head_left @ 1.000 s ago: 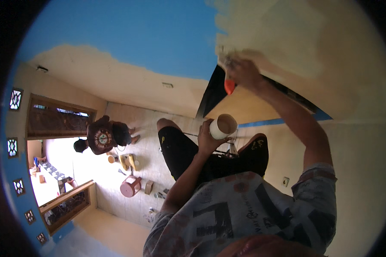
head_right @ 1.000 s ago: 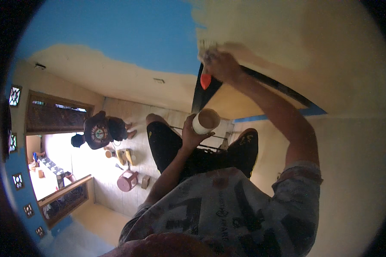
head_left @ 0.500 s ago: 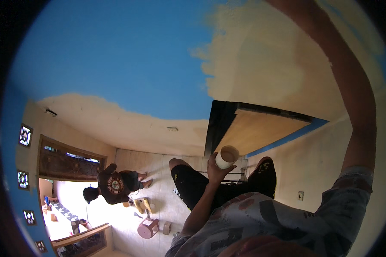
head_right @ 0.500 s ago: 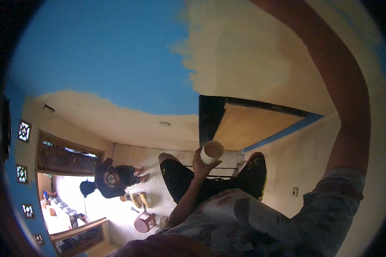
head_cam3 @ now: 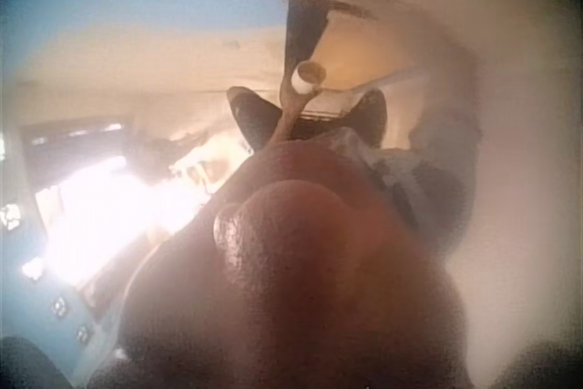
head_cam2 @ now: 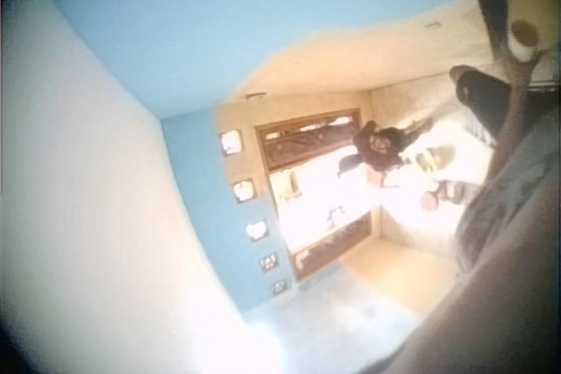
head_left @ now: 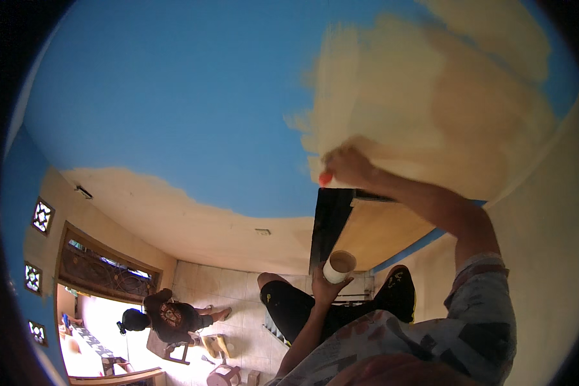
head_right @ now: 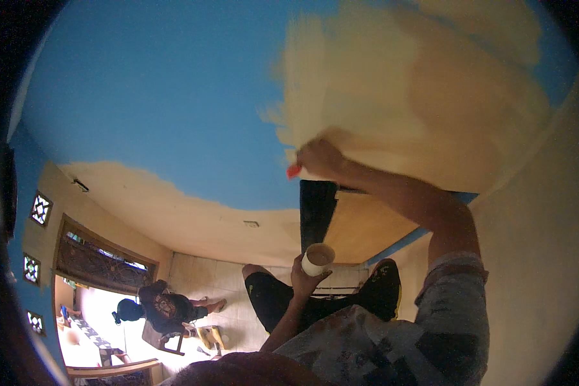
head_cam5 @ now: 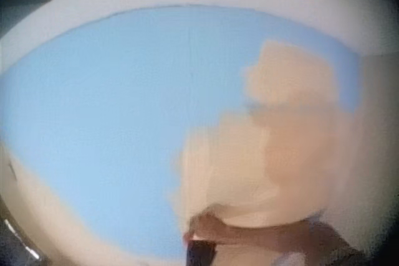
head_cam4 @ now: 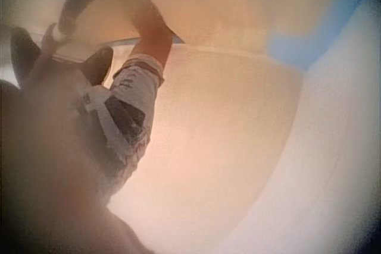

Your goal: The person paints a ceiling with beige paint using a brush and a small container. They repeatedly dip the brush into the container and apply paint to the ceiling surface, gradually covering the blue area.

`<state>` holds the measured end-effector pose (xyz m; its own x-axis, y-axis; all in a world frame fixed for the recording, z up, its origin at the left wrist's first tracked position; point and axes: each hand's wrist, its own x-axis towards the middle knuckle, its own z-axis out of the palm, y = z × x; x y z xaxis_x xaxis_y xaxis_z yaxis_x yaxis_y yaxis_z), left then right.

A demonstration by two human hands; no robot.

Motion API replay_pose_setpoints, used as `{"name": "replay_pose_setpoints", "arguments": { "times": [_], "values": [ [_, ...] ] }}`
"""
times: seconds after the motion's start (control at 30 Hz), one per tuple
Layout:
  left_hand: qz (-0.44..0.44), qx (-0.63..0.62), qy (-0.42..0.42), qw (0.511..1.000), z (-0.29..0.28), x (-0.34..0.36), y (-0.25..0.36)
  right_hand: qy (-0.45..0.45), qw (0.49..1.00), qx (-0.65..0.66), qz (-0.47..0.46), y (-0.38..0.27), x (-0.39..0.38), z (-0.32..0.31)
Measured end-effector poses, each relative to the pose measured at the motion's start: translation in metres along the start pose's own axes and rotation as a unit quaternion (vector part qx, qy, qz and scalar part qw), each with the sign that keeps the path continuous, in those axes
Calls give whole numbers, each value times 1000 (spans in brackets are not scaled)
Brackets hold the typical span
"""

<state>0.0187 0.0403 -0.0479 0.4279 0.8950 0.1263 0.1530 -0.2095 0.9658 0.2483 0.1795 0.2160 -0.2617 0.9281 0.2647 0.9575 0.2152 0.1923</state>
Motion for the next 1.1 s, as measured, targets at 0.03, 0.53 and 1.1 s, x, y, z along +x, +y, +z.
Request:
{"name": "replay_pose_setpoints", "arguments": {
  "times": [0.03,0.53,1.1],
  "values": [
    [-5,10,6,1000,0,-1,-2,7,993,95,70,15,17,-27],
    [-19,38,-5,999,-12,3,11,44,952,-294,-68,-5,57,-122],
    [5,20,-36,999,14,6,3,301,925,-225,-50,81,82,-420]
  ]
}}
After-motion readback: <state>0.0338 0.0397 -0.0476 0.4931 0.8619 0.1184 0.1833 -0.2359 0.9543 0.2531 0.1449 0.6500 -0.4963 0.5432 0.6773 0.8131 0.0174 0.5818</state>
